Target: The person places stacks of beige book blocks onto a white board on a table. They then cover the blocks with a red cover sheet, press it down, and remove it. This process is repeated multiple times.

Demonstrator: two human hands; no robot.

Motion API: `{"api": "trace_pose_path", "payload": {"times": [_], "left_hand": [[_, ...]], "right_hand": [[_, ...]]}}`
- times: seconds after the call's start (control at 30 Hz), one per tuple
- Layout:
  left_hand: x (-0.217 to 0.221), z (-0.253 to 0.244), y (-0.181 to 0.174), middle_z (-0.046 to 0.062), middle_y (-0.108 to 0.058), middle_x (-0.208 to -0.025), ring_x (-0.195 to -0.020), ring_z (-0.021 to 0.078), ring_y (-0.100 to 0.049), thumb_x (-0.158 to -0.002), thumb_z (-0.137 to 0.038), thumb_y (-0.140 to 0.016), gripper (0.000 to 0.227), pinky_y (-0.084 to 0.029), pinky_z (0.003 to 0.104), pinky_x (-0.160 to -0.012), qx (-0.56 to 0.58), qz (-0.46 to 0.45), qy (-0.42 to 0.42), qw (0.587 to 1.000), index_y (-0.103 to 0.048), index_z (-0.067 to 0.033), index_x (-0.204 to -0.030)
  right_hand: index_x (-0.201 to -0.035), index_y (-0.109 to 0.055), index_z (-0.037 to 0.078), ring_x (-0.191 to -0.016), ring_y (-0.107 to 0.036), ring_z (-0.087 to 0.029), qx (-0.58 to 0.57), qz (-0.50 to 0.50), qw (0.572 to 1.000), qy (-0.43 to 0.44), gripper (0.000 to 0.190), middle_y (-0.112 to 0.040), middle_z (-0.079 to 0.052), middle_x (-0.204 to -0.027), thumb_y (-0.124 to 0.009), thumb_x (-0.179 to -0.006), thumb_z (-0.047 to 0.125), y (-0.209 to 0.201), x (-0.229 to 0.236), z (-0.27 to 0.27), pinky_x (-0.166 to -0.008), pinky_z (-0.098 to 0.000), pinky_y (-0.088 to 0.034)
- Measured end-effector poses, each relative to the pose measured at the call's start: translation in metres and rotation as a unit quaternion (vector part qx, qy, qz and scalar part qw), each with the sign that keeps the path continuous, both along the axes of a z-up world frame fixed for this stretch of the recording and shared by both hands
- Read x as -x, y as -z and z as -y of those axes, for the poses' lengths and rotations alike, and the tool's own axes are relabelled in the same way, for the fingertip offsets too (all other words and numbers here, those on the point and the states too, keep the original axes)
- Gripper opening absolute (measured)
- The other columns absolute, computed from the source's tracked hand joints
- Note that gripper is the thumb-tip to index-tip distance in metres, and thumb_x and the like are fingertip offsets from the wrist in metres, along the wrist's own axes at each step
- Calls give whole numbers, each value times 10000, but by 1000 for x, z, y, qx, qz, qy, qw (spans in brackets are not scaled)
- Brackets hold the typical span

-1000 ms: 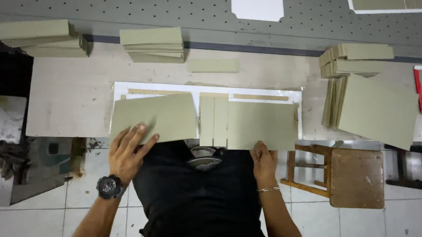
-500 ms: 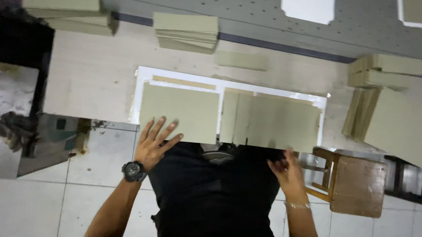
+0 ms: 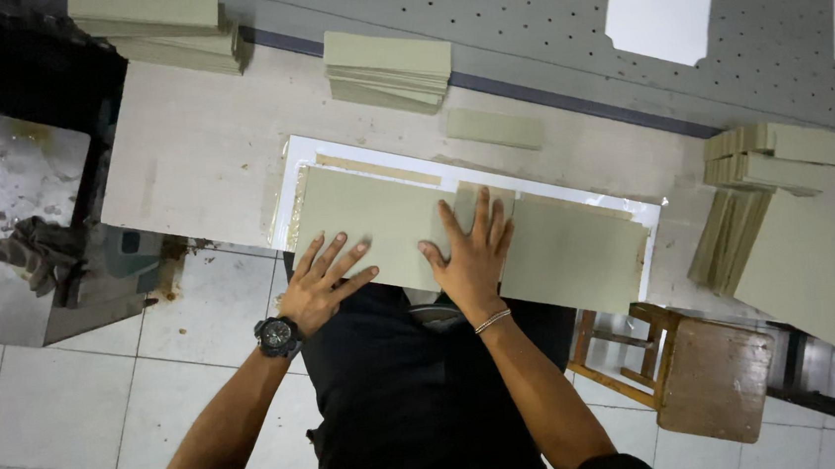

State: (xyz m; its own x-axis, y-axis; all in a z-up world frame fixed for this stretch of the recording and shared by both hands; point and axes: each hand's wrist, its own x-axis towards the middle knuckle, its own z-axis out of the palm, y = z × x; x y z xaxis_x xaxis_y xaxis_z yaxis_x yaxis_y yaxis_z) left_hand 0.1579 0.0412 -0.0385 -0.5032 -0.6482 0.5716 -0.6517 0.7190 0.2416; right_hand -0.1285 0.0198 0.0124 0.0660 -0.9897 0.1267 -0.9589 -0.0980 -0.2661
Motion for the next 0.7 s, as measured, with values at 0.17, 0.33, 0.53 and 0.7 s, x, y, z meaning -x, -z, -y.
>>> {"api": "trace_pose_path", "payload": {"times": [0.17, 0.33, 0.53, 0.7], "left_hand": [[4, 4, 2, 50, -608, -1629, -1465, 368, -579, -1190, -135, -318, 513, -448, 598, -1199, -10, -5, -8, 1000, -745, -332, -1394], [14, 8, -2, 90, -643, -1590, -1464, 355, -589, -1176, -119, -352, 509, -451, 590, -1209, -20, -41, -31, 998, -798, -330, -1301], [17, 6, -34, 159, -513, -1695, -1517, 417, -514, -1075, -137, -557, 315, -417, 604, -1231, -54, 40, -25, 997, -755, -248, -1293], [58, 22, -56, 173, -481, -1711, -1544, 427, -476, -1002, -271, -635, 345, -360, 605, -1259, -74, 44, -18, 996, -739, -195, -1323]], "right_hand": [[-1606, -579, 278, -1598, -154, -568, -14, -3, 1000, 13, 757, -220, -298, -1741, -704, -981, 685, 13, 7, 9, -1222, -789, -129], [-1586, -610, 287, -1614, -153, -544, 7, 12, 1000, 11, 731, -227, -287, -1760, -734, -977, 671, 12, 11, 11, -1210, -794, -117], [-1604, -591, 364, -1622, -224, -529, 66, 91, 993, -29, 725, -160, -241, -1807, -797, -945, 584, 33, 42, 28, -1220, -788, -184], [-1652, -533, 324, -1630, -265, -447, 102, 75, 990, 59, 582, -208, -174, -1799, -707, -1097, 338, 24, 131, 0, -1249, -689, -277]]}}
